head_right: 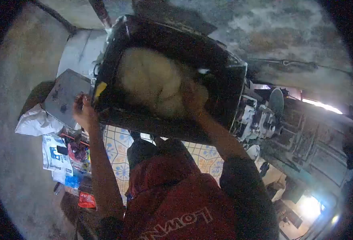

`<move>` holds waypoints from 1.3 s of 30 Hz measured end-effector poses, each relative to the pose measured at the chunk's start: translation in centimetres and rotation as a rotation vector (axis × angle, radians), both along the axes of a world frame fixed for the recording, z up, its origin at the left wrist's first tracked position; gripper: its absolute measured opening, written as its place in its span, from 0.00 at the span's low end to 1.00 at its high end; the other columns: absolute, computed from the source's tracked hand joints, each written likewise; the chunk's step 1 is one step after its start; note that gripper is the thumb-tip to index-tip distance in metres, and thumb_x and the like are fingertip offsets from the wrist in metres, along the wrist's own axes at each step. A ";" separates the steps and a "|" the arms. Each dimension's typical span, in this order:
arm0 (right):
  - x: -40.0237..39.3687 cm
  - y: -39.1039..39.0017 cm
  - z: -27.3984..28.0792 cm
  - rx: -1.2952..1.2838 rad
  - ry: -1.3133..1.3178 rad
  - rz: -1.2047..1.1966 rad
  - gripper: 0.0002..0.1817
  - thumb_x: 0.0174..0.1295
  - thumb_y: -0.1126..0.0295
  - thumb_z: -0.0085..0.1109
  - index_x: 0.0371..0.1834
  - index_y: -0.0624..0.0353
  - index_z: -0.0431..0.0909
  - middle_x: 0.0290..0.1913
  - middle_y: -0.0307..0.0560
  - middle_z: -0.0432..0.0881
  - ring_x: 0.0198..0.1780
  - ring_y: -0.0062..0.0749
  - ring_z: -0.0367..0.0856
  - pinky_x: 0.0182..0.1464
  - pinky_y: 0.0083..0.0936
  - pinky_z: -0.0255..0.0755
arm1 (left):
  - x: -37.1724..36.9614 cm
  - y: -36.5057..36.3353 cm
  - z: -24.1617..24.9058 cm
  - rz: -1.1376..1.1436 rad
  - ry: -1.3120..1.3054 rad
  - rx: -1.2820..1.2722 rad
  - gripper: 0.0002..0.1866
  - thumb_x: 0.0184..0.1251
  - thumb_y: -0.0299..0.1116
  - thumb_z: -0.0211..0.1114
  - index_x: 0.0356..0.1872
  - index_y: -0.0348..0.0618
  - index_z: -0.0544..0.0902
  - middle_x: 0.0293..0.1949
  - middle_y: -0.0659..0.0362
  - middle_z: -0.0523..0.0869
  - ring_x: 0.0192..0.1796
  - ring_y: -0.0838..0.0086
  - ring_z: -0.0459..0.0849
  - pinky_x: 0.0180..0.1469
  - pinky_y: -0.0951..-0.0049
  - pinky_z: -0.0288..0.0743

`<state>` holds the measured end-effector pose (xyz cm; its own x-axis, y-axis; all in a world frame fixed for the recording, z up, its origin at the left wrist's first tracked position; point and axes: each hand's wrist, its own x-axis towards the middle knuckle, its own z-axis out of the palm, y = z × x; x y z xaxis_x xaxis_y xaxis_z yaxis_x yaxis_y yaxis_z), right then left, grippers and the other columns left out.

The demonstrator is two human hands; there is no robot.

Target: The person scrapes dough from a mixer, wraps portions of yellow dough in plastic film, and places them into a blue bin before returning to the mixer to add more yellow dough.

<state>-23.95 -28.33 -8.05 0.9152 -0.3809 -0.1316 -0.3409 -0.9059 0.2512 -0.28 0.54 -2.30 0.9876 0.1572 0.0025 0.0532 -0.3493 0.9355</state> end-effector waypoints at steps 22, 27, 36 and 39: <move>4.0 -3.7 11.5 0.363 -0.628 -0.198 0.24 0.69 0.59 0.51 0.66 0.54 0.67 0.68 0.54 0.66 0.69 0.45 0.66 0.65 0.38 0.64 | 0.0 0.5 -0.9 -0.077 -0.036 -0.190 0.15 0.65 0.31 0.62 0.47 0.30 0.80 0.42 0.52 0.84 0.43 0.70 0.81 0.47 0.73 0.73; 0.8 -0.8 1.2 0.269 0.154 -0.093 0.37 0.68 0.52 0.50 0.75 0.56 0.51 0.78 0.54 0.39 0.78 0.48 0.42 0.72 0.58 0.45 | 0.1 0.7 -0.4 -0.096 -0.072 -0.114 0.16 0.64 0.32 0.62 0.47 0.30 0.80 0.44 0.51 0.84 0.46 0.67 0.81 0.53 0.70 0.72; 0.0 -5.1 7.5 0.547 0.186 0.148 0.24 0.66 0.54 0.52 0.60 0.57 0.72 0.61 0.55 0.72 0.62 0.50 0.70 0.62 0.50 0.65 | 0.2 0.5 0.1 -0.105 -0.001 -0.005 0.14 0.63 0.30 0.61 0.46 0.31 0.81 0.45 0.50 0.85 0.47 0.66 0.82 0.53 0.67 0.72; 0.6 -3.2 15.0 0.913 0.080 -0.008 0.17 0.65 0.58 0.55 0.48 0.57 0.80 0.46 0.53 0.83 0.48 0.46 0.81 0.52 0.41 0.73 | 0.2 0.2 -0.4 -0.024 -0.031 -0.073 0.12 0.62 0.28 0.62 0.44 0.33 0.82 0.44 0.50 0.86 0.45 0.66 0.83 0.51 0.67 0.74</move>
